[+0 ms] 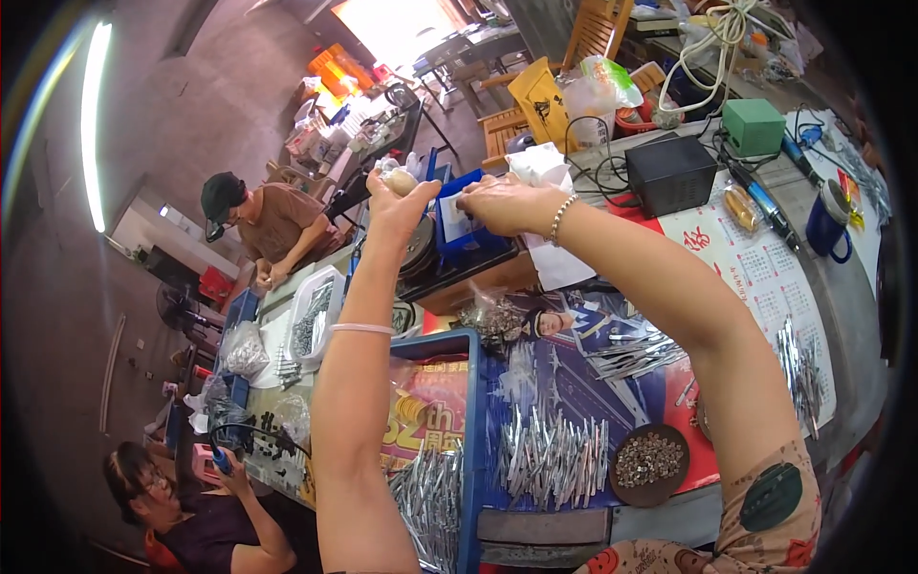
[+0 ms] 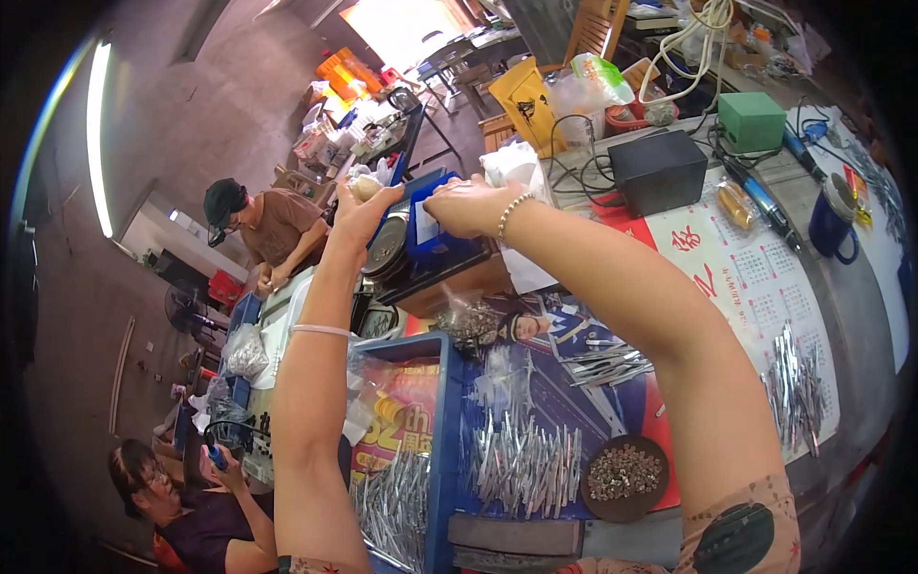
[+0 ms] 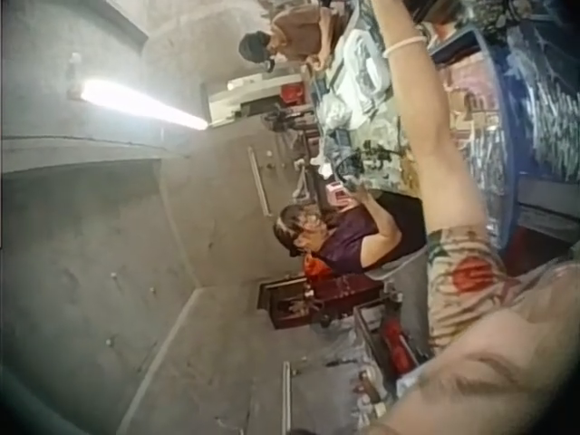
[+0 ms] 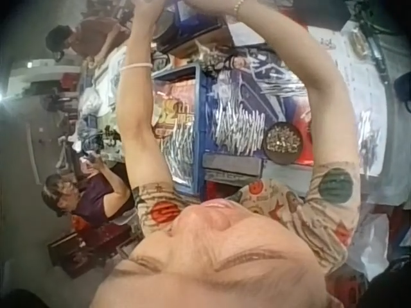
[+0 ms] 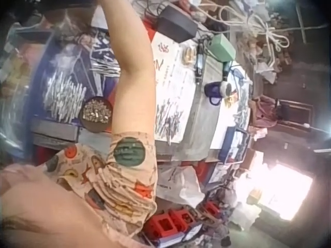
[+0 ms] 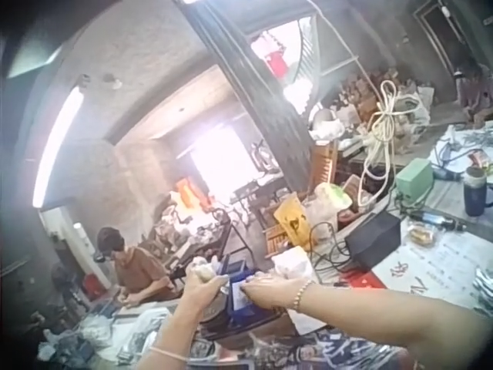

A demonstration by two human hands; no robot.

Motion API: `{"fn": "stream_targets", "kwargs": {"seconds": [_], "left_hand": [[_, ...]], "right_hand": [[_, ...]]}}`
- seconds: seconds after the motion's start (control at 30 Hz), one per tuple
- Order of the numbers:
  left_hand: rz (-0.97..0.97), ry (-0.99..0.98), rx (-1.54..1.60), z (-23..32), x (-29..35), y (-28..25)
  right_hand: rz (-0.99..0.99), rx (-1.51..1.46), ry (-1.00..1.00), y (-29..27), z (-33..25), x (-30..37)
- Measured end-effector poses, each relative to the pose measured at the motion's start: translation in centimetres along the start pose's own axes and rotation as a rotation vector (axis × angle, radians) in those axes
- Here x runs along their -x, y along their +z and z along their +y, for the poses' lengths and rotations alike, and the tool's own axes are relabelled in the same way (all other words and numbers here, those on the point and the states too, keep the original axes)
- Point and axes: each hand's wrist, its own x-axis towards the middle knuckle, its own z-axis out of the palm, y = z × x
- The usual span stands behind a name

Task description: Assembling and sorting small metal hardware components.

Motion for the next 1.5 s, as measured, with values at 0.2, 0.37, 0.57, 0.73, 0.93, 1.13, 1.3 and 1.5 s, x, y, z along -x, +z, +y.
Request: {"fn": "stream_targets", "kwargs": {"seconds": [0.2, 0.37, 0.57, 0.73, 0.93, 1.13, 1.3, 1.5], "left_hand": [[0.008, 0.035, -0.032, 0.7, 0.8, 1.7], [-0.004, 0.029, -0.014, 0.6, 0.3, 2.0], [0.013, 0.008, -0.044, 2.0, 1.2, 3.5], [0.008, 0.006, -0.105, 0.1, 1.2, 3.1], [0.010, -0.070, -0.331, 0.5, 2.2, 5.3], [0.059, -0.129, -0.607, 2.9, 4.1, 8.1], [0.093, -0.084, -0.697, 3.2, 4.8, 9.4], [0.084, -0.111, -0.753, 3.1, 4.2, 9.8]], "right_hand": [[0.232, -0.273, -0.094, -1.5, 0.6, 1.1], [0.013, -0.109, -0.124, -0.5, -0.6, 2.2], [0.130, -0.067, -0.153, 2.0, 1.1, 1.9], [0.211, -0.100, -0.103, 0.5, -0.8, 5.2], [-0.001, -0.102, -0.168, -1.9, -3.1, 15.1], [0.129, -0.174, -0.496, -2.0, -6.5, 25.3], [-0.020, -0.249, -0.530, -3.9, -8.7, 30.7], [-0.153, -0.276, -0.469, -4.0, -8.0, 35.3]]}}
